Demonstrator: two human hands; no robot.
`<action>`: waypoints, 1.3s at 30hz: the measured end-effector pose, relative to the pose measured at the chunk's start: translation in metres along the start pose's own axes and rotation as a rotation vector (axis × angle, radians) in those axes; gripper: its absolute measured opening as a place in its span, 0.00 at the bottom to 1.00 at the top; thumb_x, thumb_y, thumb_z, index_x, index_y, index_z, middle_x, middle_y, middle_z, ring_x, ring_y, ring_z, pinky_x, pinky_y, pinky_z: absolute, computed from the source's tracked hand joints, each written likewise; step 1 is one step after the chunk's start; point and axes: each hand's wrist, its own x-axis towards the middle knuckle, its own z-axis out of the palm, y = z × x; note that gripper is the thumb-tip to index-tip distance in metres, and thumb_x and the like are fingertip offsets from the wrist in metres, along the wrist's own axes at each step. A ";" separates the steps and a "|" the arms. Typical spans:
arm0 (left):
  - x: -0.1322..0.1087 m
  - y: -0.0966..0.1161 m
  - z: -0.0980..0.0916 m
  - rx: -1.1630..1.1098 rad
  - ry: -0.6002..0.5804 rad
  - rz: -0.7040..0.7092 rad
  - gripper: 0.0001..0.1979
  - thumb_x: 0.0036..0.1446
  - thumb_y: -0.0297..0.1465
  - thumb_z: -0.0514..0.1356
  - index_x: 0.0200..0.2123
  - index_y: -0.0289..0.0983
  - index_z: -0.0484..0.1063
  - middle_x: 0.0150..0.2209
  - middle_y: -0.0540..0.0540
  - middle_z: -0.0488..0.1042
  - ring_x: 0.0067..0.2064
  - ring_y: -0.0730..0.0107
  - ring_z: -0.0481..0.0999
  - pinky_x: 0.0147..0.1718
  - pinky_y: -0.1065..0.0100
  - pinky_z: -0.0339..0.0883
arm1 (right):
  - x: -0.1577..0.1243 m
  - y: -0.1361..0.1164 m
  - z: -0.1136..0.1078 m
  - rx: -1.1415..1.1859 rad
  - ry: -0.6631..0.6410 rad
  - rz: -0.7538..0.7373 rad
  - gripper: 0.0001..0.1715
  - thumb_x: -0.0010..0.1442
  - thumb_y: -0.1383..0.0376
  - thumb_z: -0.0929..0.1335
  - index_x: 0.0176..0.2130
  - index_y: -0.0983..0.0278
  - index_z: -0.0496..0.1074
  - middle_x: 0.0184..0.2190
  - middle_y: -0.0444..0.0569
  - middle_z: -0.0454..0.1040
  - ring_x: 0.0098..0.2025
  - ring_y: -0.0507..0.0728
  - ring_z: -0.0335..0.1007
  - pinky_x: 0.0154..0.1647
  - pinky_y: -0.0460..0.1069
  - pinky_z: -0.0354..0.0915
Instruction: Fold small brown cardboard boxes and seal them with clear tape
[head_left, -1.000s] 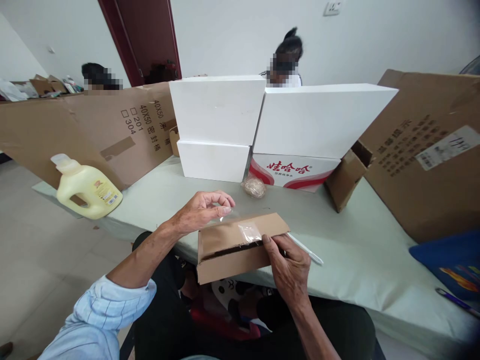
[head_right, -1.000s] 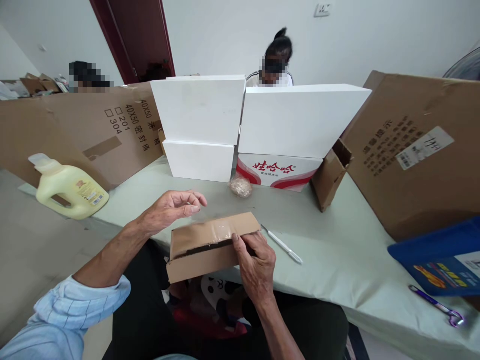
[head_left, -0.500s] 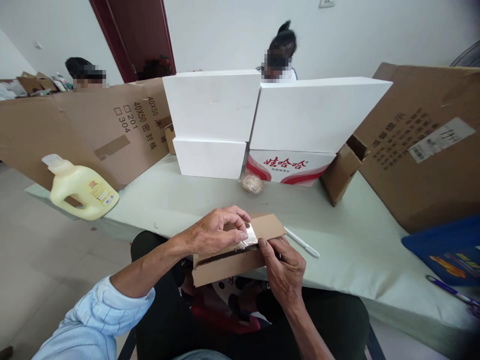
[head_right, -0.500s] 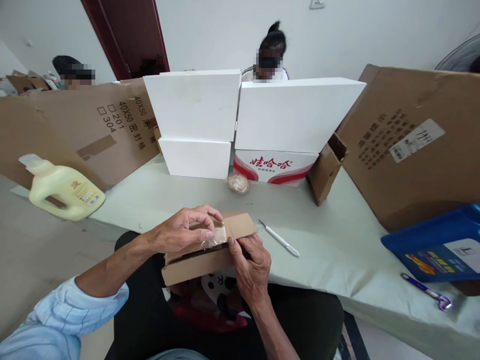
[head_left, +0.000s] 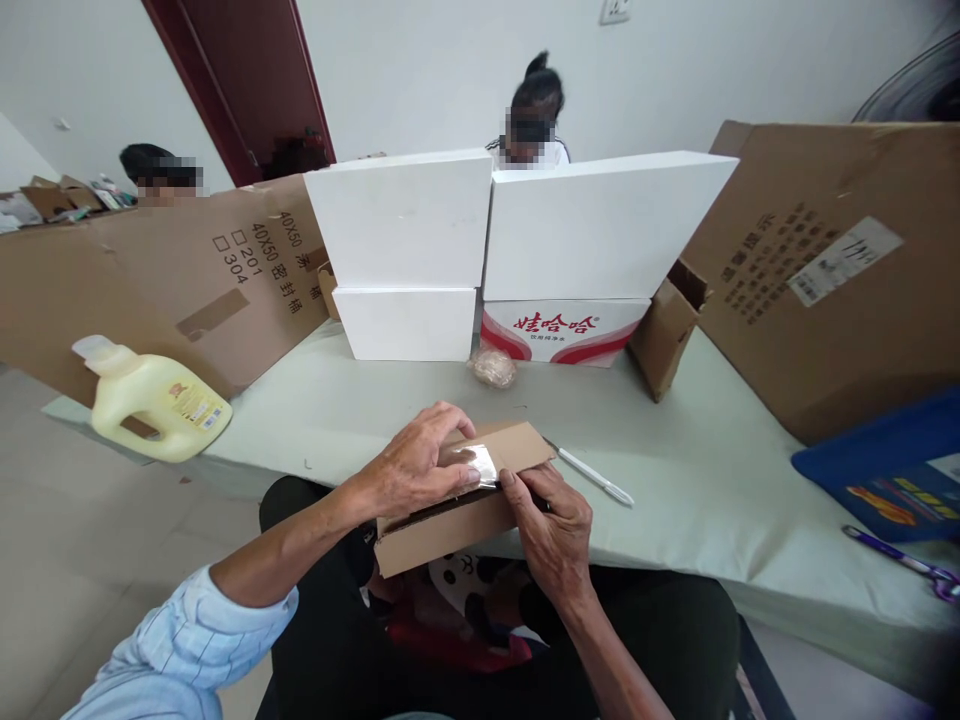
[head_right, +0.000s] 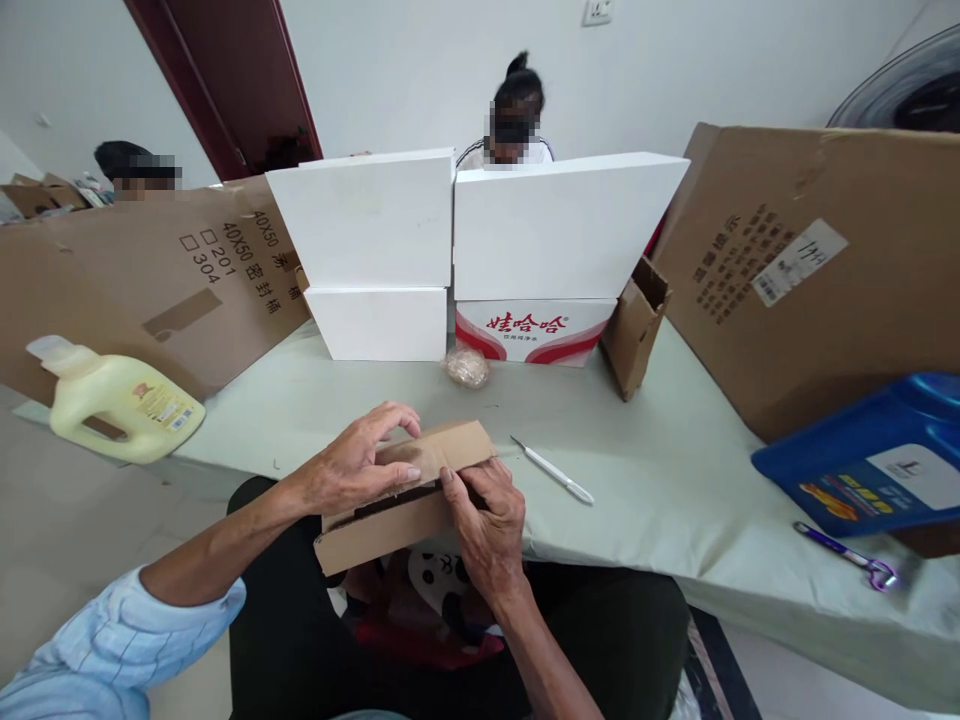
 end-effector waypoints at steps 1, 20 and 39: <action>-0.001 0.001 -0.001 0.047 0.044 0.070 0.10 0.61 0.28 0.67 0.45 0.40 0.74 0.53 0.42 0.75 0.55 0.55 0.74 0.57 0.53 0.70 | 0.000 0.000 0.000 0.007 0.003 -0.001 0.18 0.71 0.58 0.71 0.28 0.60 0.76 0.30 0.46 0.78 0.35 0.57 0.72 0.42 0.52 0.66; -0.021 0.012 0.012 0.675 0.033 0.357 0.12 0.73 0.25 0.56 0.34 0.37 0.74 0.37 0.44 0.78 0.37 0.64 0.78 0.37 0.63 0.72 | 0.003 -0.012 0.011 0.094 -0.022 0.141 0.31 0.71 0.50 0.69 0.22 0.62 0.66 0.22 0.43 0.64 0.28 0.53 0.58 0.31 0.49 0.58; -0.005 0.001 -0.005 -0.052 0.105 0.010 0.12 0.67 0.28 0.57 0.28 0.38 0.71 0.32 0.48 0.75 0.33 0.70 0.72 0.34 0.67 0.66 | 0.000 -0.011 0.015 0.093 0.030 0.234 0.29 0.69 0.55 0.68 0.20 0.61 0.64 0.20 0.41 0.56 0.25 0.52 0.53 0.30 0.49 0.56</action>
